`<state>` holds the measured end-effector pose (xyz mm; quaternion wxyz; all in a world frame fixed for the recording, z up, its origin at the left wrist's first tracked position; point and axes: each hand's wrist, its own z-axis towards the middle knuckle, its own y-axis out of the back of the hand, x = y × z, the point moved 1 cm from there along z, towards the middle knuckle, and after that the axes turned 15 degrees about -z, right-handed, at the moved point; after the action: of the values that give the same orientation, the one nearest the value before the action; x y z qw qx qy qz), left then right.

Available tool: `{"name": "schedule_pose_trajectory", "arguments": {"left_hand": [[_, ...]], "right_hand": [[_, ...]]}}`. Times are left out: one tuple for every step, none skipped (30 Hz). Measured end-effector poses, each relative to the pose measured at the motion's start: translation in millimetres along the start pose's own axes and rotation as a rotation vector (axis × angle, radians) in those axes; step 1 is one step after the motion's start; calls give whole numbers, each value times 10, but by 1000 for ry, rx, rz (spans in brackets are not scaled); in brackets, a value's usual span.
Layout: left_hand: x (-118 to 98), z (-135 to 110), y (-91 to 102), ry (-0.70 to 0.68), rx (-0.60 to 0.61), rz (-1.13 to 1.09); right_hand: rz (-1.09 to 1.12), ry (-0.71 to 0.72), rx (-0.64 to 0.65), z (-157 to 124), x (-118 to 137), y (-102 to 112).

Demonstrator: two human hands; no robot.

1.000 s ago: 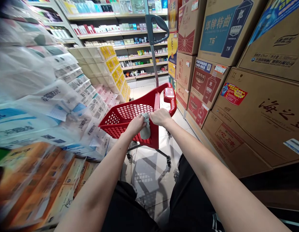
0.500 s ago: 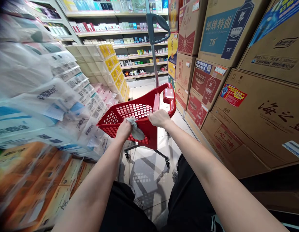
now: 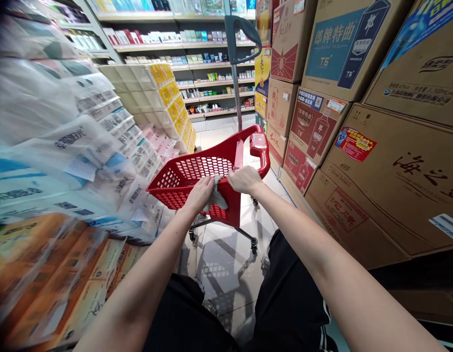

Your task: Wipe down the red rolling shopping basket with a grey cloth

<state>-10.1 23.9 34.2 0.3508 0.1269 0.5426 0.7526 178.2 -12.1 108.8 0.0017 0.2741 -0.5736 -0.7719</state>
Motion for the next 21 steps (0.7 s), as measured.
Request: {"name": "schedule_pose_trajectory", "arguments": {"left_hand": [[81, -42, -4, 13, 2, 19], [178, -90, -8, 36, -4, 42], [284, -140, -10, 74, -17, 71], [390, -190, -11, 119, -35, 101], [489, -235, -8, 165, -50, 131], [574, -272, -3, 204, -63, 156], [637, -297, 3, 233, -72, 174], [674, -308, 10, 251, -77, 184], [680, -304, 15, 254, -77, 186], [654, -286, 17, 243, -71, 182], [598, -258, 13, 226, -62, 177], [515, -222, 4, 202, -49, 171], [413, -182, -11, 173, -40, 158], [302, -144, -31, 146, -38, 144], [193, -111, -54, 124, -44, 127], [96, -87, -76, 102, -73, 92], [22, -75, -99, 97, -101, 67], [-22, -75, -122, 100, -130, 43], [-33, -88, -143, 114, -158, 25], [-11, -113, -163, 138, -182, 12], [41, -146, -179, 171, -206, 1]], "right_hand": [[-6, 7, -9, -2, 0, -7], [-11, 10, -18, -3, 0, -13], [-16, 11, -24, -2, 1, -18], [-19, 9, -27, 0, 3, -22], [-20, 7, -27, 4, 5, -26], [-19, 7, -25, 8, 7, -29], [-18, 10, -22, 13, 9, -31], [-18, 14, -20, 19, 11, -34], [-17, 17, -19, 24, 11, -37], [-18, 16, -19, 28, 11, -39], [-20, 14, -22, 30, 10, -43], [-23, 12, -27, 31, 9, -46], [-26, 13, -33, 29, 7, -49], [-30, 14, -39, 26, 6, -52], [-32, 16, -43, 20, 4, -55], [-34, 18, -46, 15, 4, -57], [-35, 20, -49, 10, 5, -58], [-35, 22, -50, 6, 7, -58], [-34, 23, -52, 4, 13, -58], [-33, 24, -52, 5, 20, -58], [-33, 23, -50, 8, 30, -58]]}}
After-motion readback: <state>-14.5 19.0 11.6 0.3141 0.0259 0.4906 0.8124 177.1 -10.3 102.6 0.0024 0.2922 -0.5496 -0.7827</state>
